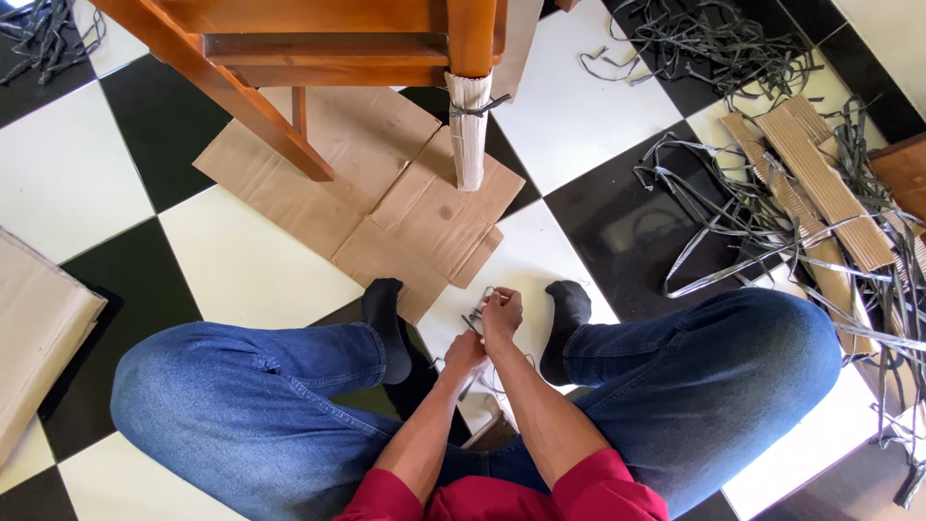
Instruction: Wrapping a wooden chair leg with cardboard and securing it with plastic ties
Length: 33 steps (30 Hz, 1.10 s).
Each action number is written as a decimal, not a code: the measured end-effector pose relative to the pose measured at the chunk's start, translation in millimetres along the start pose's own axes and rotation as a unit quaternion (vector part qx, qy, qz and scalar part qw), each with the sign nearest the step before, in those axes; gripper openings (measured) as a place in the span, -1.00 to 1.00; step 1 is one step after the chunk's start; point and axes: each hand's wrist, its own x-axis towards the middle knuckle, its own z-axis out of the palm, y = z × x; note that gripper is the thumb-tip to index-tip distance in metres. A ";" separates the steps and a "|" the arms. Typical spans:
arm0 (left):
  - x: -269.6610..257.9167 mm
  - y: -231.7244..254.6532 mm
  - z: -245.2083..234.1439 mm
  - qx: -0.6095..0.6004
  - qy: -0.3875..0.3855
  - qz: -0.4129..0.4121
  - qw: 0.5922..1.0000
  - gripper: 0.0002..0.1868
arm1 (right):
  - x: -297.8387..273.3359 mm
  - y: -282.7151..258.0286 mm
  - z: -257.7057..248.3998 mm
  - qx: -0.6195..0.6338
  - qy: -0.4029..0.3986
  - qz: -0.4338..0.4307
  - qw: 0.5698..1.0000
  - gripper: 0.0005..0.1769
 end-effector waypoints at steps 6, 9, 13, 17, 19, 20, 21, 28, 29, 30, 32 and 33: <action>13.8 -14.1 14.5 -0.051 0.037 -0.019 0.998 -0.64 | -37.6 -55.7 -9.0 0.108 -0.048 -0.125 0.985 -0.67; 21.8 -13.9 2.9 -0.144 0.126 -0.060 0.980 -0.65 | -44.9 -73.7 -14.1 0.159 -0.079 -0.155 0.972 -0.65; 57.7 -22.1 -9.6 -0.282 0.272 -0.066 0.918 -0.52 | -43.1 -76.6 -11.7 0.190 -0.106 -0.136 0.966 -0.69; -8.5 29.2 -53.8 -0.454 0.252 0.011 0.854 -0.54 | -40.2 -67.0 -6.0 0.196 -0.124 -0.117 0.966 -0.72; -13.4 35.7 -66.2 -0.491 0.250 0.041 0.834 -0.56 | -29.6 -50.7 6.0 0.191 -0.158 -0.119 0.962 -0.75; -13.4 35.7 -72.4 -0.491 0.249 0.042 0.834 -0.56 | -32.4 -47.8 5.5 0.191 -0.157 -0.120 0.962 -0.75; -13.0 36.7 -78.8 -0.517 0.247 0.065 0.817 -0.57 | -34.5 -45.5 4.8 0.153 -0.185 -0.140 0.961 -0.76; -39.7 61.0 -137.6 -0.632 0.262 0.171 0.709 -0.65 | -40.5 -32.7 -0.4 -0.038 -0.220 -0.196 0.955 -0.78; -54.5 67.0 -146.3 -0.632 0.262 0.171 0.709 -0.65 | -37.4 -28.2 -0.4 -0.038 -0.221 -0.196 0.955 -0.78; -69.4 73.0 -154.9 -0.638 0.252 0.194 0.701 -0.60 | -34.3 -23.7 -0.3 -0.020 -0.217 -0.191 0.957 -0.81; -82.7 75.9 -165.1 -0.644 0.244 0.216 0.693 -0.55 | -34.4 -22.3 -2.5 -0.003 -0.215 -0.186 0.959 -0.84; -80.6 73.8 -166.4 -0.640 0.245 0.226 0.692 -0.54 | -36.8 -25.6 -5.4 -0.004 -0.221 -0.200 0.955 -0.84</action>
